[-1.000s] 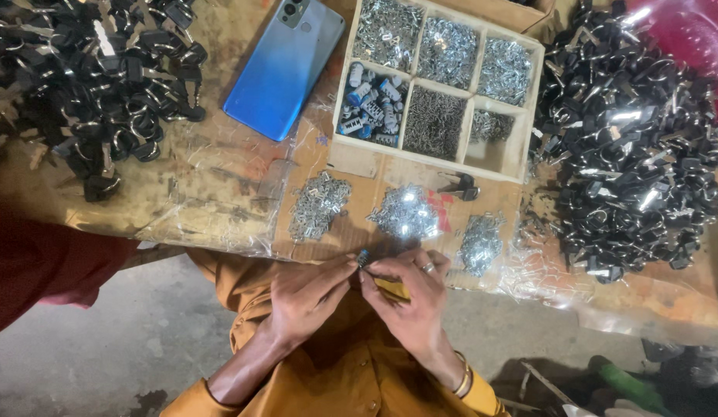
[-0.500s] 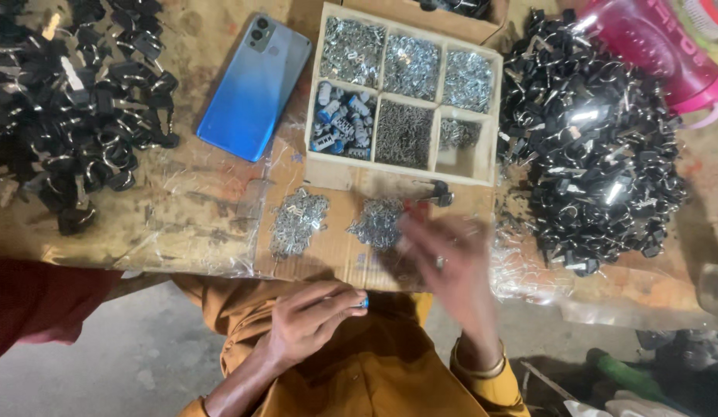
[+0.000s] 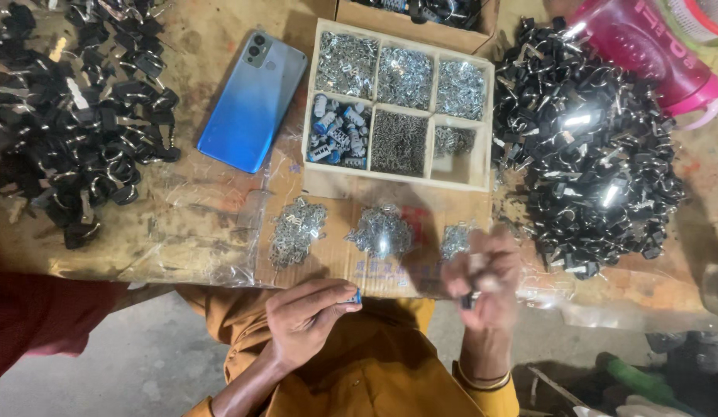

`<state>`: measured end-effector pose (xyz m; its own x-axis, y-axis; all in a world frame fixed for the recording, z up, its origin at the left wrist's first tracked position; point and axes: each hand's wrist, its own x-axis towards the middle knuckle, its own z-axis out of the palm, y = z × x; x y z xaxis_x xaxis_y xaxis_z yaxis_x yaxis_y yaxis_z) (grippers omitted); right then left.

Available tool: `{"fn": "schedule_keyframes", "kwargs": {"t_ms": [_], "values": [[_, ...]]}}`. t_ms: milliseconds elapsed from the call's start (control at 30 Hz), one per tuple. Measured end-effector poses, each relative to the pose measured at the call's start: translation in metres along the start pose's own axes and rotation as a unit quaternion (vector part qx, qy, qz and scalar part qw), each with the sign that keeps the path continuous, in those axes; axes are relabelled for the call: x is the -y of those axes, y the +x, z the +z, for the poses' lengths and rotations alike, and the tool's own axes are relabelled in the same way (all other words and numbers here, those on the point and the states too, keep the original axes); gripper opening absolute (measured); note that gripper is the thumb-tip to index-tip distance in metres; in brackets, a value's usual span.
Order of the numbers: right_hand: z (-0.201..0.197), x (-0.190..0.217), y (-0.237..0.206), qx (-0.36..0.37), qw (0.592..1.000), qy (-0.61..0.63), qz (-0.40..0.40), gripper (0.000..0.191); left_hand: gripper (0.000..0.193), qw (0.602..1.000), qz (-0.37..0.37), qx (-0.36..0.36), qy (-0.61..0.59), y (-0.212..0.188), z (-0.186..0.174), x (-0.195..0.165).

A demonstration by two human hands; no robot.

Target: The person assembles small keychains by hand, picking a keyring and a small metal piece from a compartmentalized box, joining them, and placing the finished keychain into a larger box. The process is repeated multiple times with consistent hand movements.

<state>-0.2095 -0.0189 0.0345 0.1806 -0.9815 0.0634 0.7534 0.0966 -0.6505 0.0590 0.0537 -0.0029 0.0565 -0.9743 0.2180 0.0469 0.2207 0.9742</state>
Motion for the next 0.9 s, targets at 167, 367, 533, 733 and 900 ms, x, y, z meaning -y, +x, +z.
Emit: {"fn": "schedule_keyframes", "kwargs": {"t_ms": [167, 367, 533, 733, 900], "values": [[0.01, -0.037, -0.023, 0.043, 0.973, -0.22, 0.06, 0.023, 0.023, 1.0, -0.013, 0.005, -0.025, -0.002, 0.001, 0.0], [0.034, -0.028, -0.029, -0.007, 0.896, -0.434, 0.098, 0.024, 0.023, 1.0, -0.002, 0.017, -0.003, -0.002, 0.001, 0.0], [0.045, -0.036, -0.034, 0.104, 0.796, -0.596, -0.024, 0.021, 0.023, 0.998, 0.033, 0.015, 0.044, -0.004, 0.009, 0.004], [0.036, -0.034, -0.027, 0.055, 0.867, -0.486, 0.1, 0.021, 0.034, 0.998, 0.05, 0.029, 0.026, 0.002, 0.009, 0.006], [0.037, -0.032, -0.023, 0.051, 0.894, -0.426, 0.13, 0.019, 0.027, 0.992, 0.041, 0.064, 0.101, 0.005, 0.002, 0.0]]}}
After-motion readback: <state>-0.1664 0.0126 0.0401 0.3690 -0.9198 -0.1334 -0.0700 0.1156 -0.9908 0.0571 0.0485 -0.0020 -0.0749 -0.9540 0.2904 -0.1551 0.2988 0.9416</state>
